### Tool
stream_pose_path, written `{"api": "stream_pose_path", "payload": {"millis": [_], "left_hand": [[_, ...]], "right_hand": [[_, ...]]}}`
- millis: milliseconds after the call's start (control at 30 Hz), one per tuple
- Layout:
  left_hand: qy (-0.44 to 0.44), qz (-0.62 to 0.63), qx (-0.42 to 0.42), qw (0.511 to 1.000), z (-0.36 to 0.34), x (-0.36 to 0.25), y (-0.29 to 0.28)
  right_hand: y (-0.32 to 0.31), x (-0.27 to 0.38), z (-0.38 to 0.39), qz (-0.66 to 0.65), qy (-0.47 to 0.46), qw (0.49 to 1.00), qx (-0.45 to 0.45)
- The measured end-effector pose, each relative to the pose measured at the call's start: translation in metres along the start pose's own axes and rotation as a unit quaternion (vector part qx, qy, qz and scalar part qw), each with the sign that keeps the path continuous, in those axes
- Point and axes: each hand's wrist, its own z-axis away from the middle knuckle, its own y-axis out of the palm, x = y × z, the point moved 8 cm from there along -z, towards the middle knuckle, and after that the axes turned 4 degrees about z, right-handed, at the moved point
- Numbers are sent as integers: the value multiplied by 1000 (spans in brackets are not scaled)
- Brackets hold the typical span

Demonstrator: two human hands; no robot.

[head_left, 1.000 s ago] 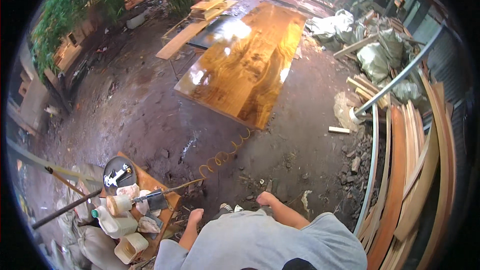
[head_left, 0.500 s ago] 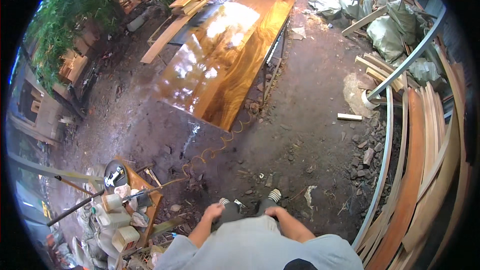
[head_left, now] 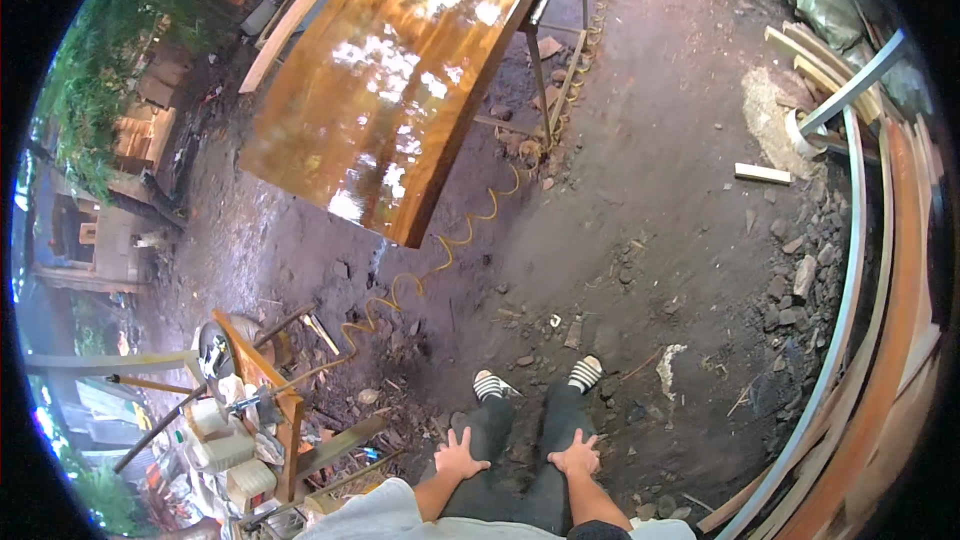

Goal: Spraying varnish or a clear finish onto a large wooden table using a spray gun.

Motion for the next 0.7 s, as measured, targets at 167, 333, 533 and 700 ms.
{"api": "stream_pose_path", "payload": {"millis": [167,333,533,700], "left_hand": [[25,-27,-42,998,-10,4,4],[45,-65,-58,995,-23,10,3],[38,-72,90,993,-6,19,7],[82,-198,199,956,17,-39,-34]], "right_hand": [[18,-2,-7,-58,27,996,-54],[37,6,-6,-53,43,996,-57],[51,-5,17,-84,-96,990,-61],[-12,-57,41,-89,-196,976,42]]}}
